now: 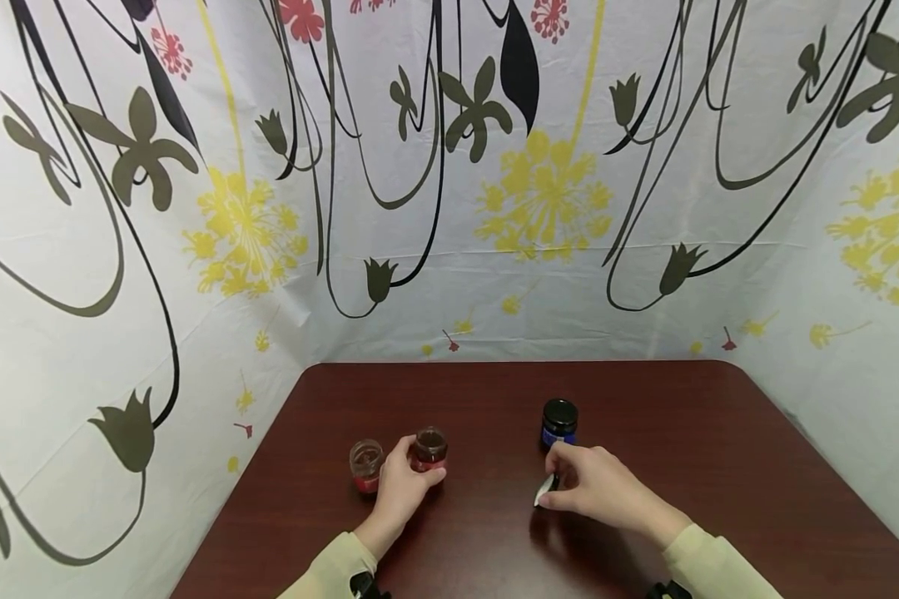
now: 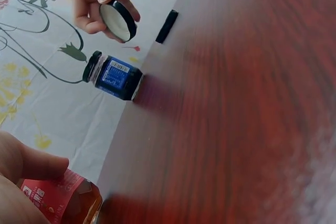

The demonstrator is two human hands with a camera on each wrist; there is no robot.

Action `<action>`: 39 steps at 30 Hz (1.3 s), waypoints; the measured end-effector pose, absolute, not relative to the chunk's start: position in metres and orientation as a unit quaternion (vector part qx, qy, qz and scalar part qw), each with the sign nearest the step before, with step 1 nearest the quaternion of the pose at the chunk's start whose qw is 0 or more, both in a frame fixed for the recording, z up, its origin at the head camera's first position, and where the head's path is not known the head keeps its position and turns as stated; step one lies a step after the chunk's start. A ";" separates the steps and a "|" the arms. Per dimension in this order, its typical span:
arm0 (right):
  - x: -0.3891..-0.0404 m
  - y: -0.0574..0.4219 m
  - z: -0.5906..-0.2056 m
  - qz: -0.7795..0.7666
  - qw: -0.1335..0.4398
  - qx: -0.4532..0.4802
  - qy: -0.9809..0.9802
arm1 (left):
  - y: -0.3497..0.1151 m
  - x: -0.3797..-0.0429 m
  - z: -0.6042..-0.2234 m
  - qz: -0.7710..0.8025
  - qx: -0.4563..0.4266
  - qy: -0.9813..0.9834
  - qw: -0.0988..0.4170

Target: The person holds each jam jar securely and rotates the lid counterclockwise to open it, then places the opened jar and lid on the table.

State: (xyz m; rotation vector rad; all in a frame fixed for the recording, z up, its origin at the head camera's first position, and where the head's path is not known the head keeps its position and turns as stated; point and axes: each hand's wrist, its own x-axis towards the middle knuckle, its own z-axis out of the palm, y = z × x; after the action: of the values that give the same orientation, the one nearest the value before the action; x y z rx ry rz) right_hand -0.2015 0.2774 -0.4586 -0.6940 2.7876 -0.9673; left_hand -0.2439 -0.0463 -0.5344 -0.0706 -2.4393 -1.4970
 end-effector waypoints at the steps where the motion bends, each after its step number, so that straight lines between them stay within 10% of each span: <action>1: -0.201 0.279 -0.459 -0.317 0.052 -0.227 0.919 | -0.046 -0.245 -0.534 -0.517 -0.024 -0.844 0.139; 39: -0.206 0.326 -0.482 -0.270 -0.005 -0.090 0.959 | -0.049 -0.261 -0.541 -0.511 0.003 -0.840 0.183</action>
State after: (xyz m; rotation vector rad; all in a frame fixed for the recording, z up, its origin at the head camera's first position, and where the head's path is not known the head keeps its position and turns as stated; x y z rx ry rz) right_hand -0.2059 0.3262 -0.4824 -0.2821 3.0203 -0.8516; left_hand -0.2608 -0.0493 -0.5409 0.0097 -2.3695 -1.4405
